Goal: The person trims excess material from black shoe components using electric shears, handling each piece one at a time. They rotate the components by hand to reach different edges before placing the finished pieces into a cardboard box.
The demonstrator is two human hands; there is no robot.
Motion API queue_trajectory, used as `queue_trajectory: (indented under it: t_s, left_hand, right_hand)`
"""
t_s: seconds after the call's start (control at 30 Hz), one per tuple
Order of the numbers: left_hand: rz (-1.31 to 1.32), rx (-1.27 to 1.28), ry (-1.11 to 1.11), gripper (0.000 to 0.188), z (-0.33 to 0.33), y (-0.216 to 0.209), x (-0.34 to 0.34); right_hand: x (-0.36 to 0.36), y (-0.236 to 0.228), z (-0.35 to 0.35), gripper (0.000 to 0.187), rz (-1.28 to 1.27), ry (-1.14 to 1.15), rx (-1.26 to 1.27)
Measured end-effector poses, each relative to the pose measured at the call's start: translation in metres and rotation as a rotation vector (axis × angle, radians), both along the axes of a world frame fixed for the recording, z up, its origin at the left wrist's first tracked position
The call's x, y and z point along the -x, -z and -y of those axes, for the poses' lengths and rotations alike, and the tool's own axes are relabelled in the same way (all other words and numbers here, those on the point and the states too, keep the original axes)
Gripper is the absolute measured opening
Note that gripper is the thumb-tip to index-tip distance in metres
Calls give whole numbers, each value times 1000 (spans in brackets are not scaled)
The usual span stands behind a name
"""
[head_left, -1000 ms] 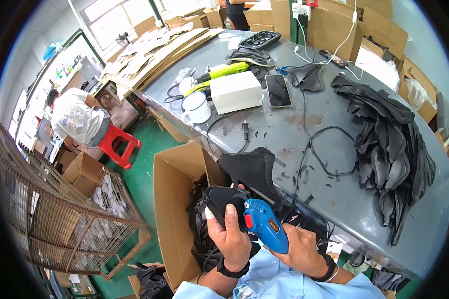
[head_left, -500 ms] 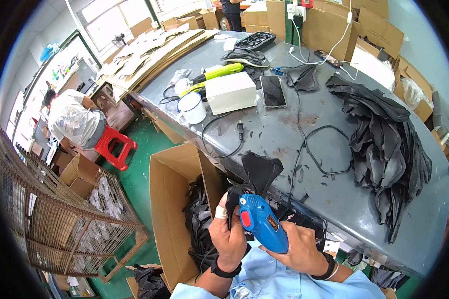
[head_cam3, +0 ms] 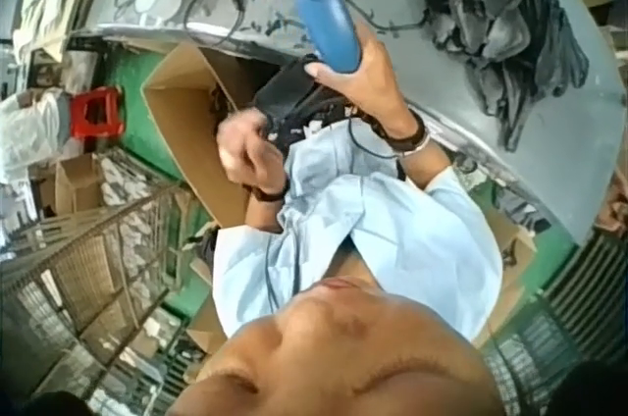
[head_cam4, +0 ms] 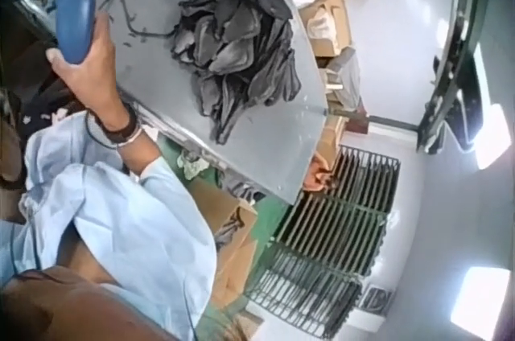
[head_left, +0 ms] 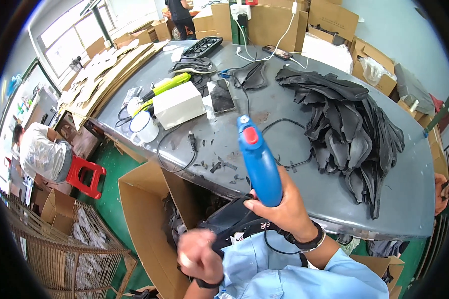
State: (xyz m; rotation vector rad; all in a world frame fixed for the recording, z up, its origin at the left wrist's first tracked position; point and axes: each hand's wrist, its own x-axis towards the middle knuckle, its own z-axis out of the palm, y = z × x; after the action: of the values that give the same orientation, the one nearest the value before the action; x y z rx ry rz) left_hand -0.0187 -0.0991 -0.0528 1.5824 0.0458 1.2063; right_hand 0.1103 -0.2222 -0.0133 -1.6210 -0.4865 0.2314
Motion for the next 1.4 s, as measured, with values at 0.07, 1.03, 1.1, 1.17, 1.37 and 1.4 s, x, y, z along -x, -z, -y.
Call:
queue_trajectory:
  t_s: [0.07, 1.03, 1.1, 1.17, 1.37, 1.4]
  left_hand:
    - [-139, 161, 402, 13, 22, 6, 6]
    - [13, 808, 348, 53, 27, -23, -27]
    - [-3, 747, 311, 53, 20, -25, -26]
    - [105, 847, 365, 53, 10, -27, -24]
    - [326, 696, 251, 55, -17, -40, -35]
    - [355, 668, 217, 55, -19, -39, -34]
  right_hand:
    - [2, -3, 1, 54, -36, -25, -72]
    - [20, 0, -19, 58, 499, 212, 113]
    - [22, 0, -22, 57, 591, 230, 146]
    - [32, 0, -16, 57, 406, 55, 163]
    - [57, 9, 9, 55, 518, -190, 369]
    - [62, 10, 10, 55, 506, -194, 432]
